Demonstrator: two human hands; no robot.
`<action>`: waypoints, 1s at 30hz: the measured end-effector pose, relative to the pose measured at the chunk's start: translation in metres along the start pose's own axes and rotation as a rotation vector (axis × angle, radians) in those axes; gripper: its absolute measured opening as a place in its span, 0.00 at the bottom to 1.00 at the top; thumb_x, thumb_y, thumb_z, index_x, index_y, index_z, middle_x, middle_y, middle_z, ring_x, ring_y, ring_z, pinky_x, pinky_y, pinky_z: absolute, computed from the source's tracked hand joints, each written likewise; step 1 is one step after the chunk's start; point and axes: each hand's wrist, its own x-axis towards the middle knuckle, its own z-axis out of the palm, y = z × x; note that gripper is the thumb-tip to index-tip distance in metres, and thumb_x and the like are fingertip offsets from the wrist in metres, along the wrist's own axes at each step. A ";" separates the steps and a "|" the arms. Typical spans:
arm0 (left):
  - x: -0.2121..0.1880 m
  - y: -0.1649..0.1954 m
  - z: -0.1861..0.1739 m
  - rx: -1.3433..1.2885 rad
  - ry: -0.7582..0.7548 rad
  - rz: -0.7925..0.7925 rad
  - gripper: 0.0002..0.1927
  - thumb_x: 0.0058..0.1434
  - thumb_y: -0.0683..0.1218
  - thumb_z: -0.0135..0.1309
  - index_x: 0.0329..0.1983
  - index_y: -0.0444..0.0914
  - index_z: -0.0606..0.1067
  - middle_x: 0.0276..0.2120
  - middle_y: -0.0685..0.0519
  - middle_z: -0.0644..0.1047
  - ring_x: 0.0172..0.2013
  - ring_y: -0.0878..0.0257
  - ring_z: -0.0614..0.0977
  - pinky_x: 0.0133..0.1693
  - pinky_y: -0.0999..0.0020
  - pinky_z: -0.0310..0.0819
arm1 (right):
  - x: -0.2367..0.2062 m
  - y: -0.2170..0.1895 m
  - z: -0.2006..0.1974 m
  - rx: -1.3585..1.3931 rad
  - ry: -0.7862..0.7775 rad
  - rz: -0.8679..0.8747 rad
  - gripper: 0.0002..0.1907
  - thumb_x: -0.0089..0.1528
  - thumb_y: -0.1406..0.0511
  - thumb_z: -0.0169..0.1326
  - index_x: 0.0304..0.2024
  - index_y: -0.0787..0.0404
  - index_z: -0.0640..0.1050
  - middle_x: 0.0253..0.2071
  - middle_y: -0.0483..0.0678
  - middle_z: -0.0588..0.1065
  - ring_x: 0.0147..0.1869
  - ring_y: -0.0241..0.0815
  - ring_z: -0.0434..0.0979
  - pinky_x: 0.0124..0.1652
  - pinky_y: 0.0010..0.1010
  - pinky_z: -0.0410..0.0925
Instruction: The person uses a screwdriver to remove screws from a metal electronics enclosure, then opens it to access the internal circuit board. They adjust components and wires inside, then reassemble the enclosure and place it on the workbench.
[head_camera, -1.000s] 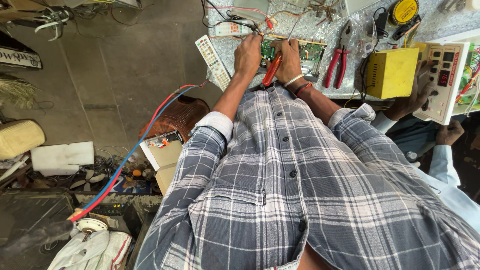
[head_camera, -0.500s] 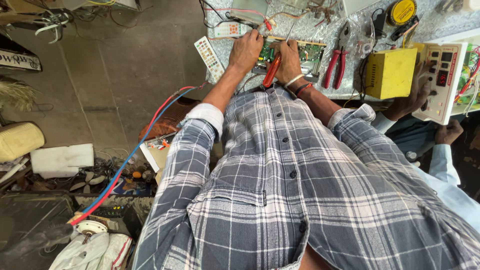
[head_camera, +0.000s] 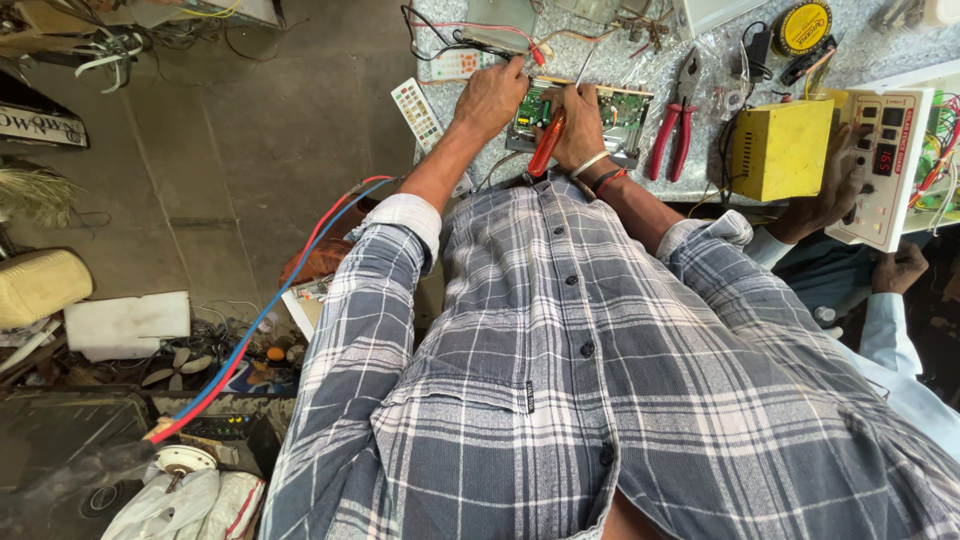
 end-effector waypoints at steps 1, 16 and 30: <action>0.000 0.000 0.001 0.008 -0.001 0.000 0.07 0.62 0.39 0.51 0.33 0.31 0.78 0.44 0.42 0.78 0.35 0.49 0.84 0.35 0.54 0.80 | 0.000 0.000 0.000 -0.009 -0.011 0.021 0.29 0.48 0.70 0.72 0.48 0.61 0.70 0.37 0.51 0.70 0.46 0.56 0.64 0.45 0.44 0.64; -0.007 0.015 0.012 -0.084 0.003 -0.256 0.07 0.60 0.37 0.50 0.40 0.31 0.77 0.44 0.41 0.74 0.44 0.47 0.79 0.41 0.54 0.78 | 0.001 0.000 0.002 -0.010 0.033 -0.022 0.29 0.49 0.70 0.71 0.50 0.63 0.73 0.37 0.50 0.69 0.47 0.56 0.64 0.47 0.43 0.63; -0.011 0.070 0.038 -0.568 -0.100 -1.007 0.36 0.60 0.58 0.55 0.64 0.30 0.66 0.72 0.33 0.51 0.70 0.35 0.55 0.63 0.40 0.58 | -0.004 0.008 0.002 0.001 0.084 -0.056 0.19 0.56 0.70 0.63 0.48 0.64 0.73 0.43 0.52 0.75 0.48 0.57 0.65 0.50 0.44 0.63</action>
